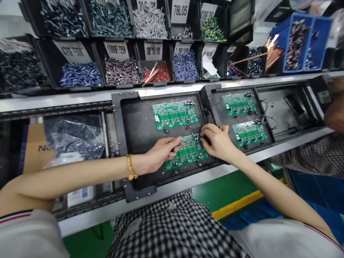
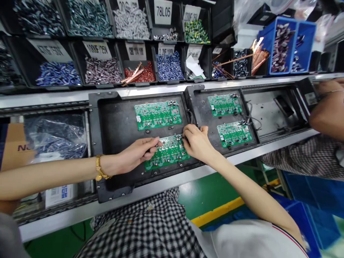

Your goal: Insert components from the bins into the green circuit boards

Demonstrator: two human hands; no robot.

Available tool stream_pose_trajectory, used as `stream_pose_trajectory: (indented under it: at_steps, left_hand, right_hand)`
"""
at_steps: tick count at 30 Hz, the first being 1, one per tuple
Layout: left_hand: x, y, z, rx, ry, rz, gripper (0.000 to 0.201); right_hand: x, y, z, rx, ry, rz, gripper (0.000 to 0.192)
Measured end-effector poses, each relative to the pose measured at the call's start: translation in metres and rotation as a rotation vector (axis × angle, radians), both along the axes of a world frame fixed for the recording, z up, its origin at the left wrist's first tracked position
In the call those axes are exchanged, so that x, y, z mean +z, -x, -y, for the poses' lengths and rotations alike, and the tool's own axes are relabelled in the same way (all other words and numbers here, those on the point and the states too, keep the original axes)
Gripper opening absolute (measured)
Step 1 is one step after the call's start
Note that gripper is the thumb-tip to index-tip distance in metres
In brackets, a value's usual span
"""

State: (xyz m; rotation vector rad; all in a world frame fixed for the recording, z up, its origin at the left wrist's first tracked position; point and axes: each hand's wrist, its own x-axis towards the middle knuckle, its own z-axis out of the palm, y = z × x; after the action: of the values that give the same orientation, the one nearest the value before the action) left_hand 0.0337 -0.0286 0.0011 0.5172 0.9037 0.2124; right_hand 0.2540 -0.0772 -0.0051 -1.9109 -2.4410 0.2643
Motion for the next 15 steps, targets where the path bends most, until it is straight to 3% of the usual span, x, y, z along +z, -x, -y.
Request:
stream_pose_trajectory:
  at_steps: [5,15]
  left_hand:
    - [-0.0046,-0.0021,-0.0028,0.032,0.039,0.036,0.014]
    - [-0.0026,-0.0006,0.0025,-0.008,0.052,-0.026,0.031]
  right_hand:
    - [-0.0028,-0.0046,-0.0010,0.005,0.010,-0.053,0.010]
    - [-0.0002,0.0023,-0.0035,-0.019,0.086,0.085,0.013]
